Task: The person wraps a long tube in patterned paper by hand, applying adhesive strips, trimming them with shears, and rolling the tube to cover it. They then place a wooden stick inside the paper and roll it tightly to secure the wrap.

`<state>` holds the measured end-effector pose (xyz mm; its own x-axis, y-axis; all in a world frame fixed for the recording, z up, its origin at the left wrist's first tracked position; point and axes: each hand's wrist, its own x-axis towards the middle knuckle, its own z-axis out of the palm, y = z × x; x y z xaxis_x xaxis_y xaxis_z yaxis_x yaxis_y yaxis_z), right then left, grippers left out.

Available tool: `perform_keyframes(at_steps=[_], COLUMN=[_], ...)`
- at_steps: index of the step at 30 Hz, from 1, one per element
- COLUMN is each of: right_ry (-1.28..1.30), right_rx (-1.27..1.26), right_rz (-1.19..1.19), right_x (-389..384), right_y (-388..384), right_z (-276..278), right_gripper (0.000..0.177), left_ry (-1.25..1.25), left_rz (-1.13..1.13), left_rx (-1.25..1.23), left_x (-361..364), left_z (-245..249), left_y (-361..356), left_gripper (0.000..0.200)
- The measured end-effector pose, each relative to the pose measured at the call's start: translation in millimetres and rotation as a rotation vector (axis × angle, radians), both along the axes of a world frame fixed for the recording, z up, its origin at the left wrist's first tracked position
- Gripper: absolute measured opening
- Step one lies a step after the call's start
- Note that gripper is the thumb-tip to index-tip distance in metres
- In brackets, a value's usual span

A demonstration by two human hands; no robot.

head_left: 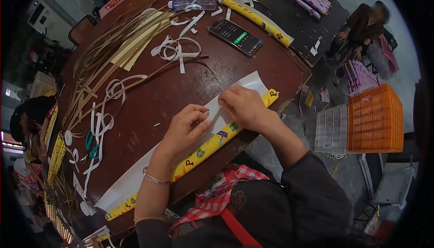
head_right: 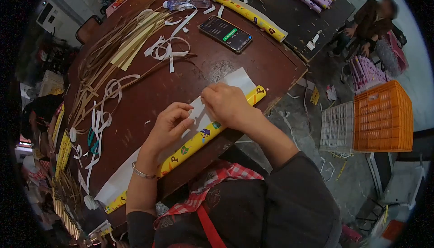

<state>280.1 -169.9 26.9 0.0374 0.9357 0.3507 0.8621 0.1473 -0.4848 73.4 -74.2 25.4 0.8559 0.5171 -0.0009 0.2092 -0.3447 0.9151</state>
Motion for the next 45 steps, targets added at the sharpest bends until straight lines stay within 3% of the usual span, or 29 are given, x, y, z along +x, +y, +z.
perform_keyframes(at_steps=[15, 25, 45], right_ry=[-0.088, -0.171, -0.055], right_rx=[-0.078, -0.073, -0.145], right_rz=[-0.255, -0.283, -0.293], right_x=[67, 82, 86], right_y=[6, 3, 4], right_z=[2, -3, 1], right_gripper=[0.012, 0.009, 0.012], left_ry=[0.072, 0.055, 0.108], left_rz=[0.082, 0.189, 0.282], left_rx=[0.074, 0.172, 0.193], left_x=[-1, -2, 4], left_z=[7, 5, 10], left_y=[-1, -2, -6], left_gripper=[0.021, 0.017, 0.019])
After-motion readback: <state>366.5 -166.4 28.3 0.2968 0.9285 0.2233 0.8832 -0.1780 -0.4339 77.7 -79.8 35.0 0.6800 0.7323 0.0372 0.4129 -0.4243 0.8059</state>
